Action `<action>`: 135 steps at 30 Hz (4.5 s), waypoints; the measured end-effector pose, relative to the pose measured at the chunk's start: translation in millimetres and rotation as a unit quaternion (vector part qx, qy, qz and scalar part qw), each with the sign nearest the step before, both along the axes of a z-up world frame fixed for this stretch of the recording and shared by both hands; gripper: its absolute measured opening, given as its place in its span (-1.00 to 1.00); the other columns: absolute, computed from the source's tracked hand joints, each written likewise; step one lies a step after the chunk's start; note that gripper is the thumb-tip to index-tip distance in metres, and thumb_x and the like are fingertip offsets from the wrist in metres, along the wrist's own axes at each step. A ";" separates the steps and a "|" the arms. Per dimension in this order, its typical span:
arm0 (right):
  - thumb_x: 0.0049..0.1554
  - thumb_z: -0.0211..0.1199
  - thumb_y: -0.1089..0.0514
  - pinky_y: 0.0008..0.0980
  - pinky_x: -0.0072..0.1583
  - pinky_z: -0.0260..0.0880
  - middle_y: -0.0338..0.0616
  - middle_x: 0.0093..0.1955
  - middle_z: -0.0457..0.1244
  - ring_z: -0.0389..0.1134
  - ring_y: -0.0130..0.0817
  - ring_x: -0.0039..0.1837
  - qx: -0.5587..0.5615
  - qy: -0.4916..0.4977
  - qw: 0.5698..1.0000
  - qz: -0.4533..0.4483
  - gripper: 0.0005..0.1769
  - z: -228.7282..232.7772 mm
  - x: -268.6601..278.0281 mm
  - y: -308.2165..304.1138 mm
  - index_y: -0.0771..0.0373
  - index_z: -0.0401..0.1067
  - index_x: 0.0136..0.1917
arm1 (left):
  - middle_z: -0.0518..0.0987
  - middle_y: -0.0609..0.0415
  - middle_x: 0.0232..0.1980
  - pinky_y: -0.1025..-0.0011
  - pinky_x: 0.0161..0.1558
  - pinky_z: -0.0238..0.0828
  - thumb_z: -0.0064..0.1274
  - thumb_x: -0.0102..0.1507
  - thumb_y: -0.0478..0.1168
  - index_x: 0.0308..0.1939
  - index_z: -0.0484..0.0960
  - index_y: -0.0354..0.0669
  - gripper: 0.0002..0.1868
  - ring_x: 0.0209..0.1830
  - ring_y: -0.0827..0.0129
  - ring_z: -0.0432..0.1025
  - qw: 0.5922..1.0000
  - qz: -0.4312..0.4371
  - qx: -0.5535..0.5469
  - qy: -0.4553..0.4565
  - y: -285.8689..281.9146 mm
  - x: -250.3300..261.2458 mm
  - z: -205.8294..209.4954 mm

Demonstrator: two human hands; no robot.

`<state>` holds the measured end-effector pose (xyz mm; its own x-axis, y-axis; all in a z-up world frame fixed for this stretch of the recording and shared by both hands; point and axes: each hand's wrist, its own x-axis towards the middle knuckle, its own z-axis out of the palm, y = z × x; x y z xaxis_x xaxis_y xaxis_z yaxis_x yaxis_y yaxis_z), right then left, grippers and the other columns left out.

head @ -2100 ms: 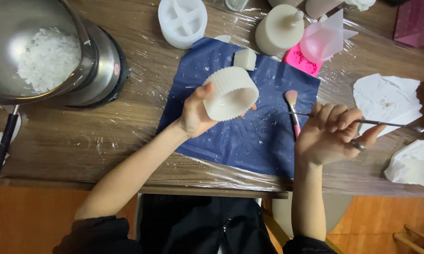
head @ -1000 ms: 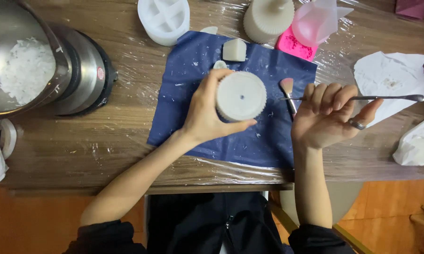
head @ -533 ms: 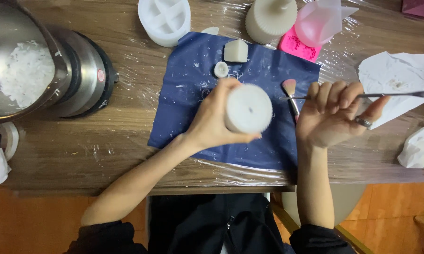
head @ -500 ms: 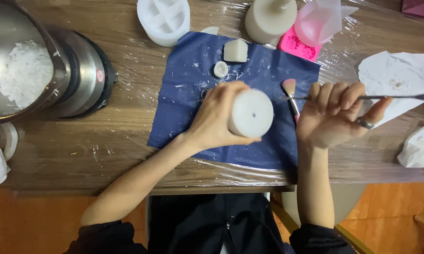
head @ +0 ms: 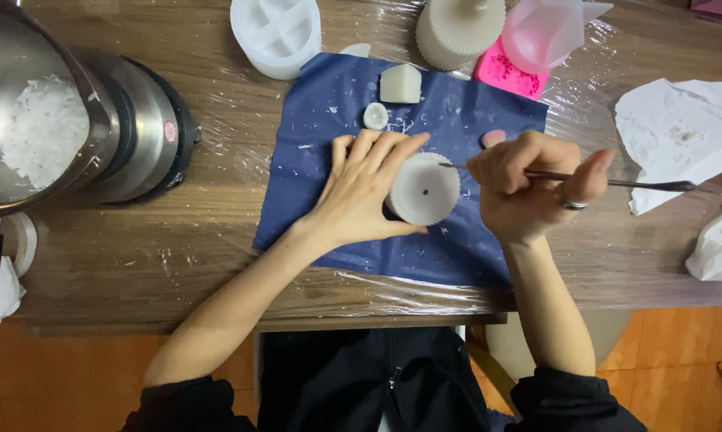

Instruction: Carving and cleaning a wax candle component using a metal tool and a brush

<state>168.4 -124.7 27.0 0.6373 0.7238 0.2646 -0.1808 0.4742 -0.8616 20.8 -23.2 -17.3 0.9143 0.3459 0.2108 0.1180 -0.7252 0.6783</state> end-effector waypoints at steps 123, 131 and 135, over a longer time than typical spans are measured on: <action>0.00 -0.43 -0.62 -0.58 -0.58 -0.21 -0.48 -0.72 -0.18 -0.17 -0.55 -0.69 -0.019 -0.297 0.914 0.274 -0.14 1.1 20.0 45.0 0.02 0.00 -0.76 | 0.43 -0.09 0.08 0.26 0.26 0.17 0.26 -0.06 0.00 0.28 0.22 -0.26 -0.09 0.16 0.18 0.35 0.990 0.033 -0.014 -0.138 -18.6 19.6 -31.1; 0.07 -0.50 -0.59 -0.55 -0.53 -0.19 -0.35 -0.69 -0.21 -0.16 -0.44 -0.66 -0.023 -0.267 0.924 0.274 -0.13 13.9 26.6 30.7 0.09 -0.10 -0.70 | 0.39 -0.09 0.12 0.20 0.30 0.11 0.32 -0.14 -0.01 0.29 0.21 -0.19 -0.02 0.18 0.10 0.32 0.995 0.005 -0.038 -0.087 -14.7 17.7 -30.9; 0.10 -0.39 -0.58 -0.51 -0.48 -0.16 -0.31 -0.65 -0.19 -0.14 -0.44 -0.62 -0.033 -0.218 0.943 0.249 -0.15 14.7 27.4 12.1 0.11 -0.09 -0.65 | 0.36 -0.04 0.17 0.21 0.34 0.08 0.36 -0.12 0.01 0.33 0.17 -0.16 0.03 0.22 0.14 0.29 0.997 0.002 -0.021 -0.069 -15.1 15.9 -29.2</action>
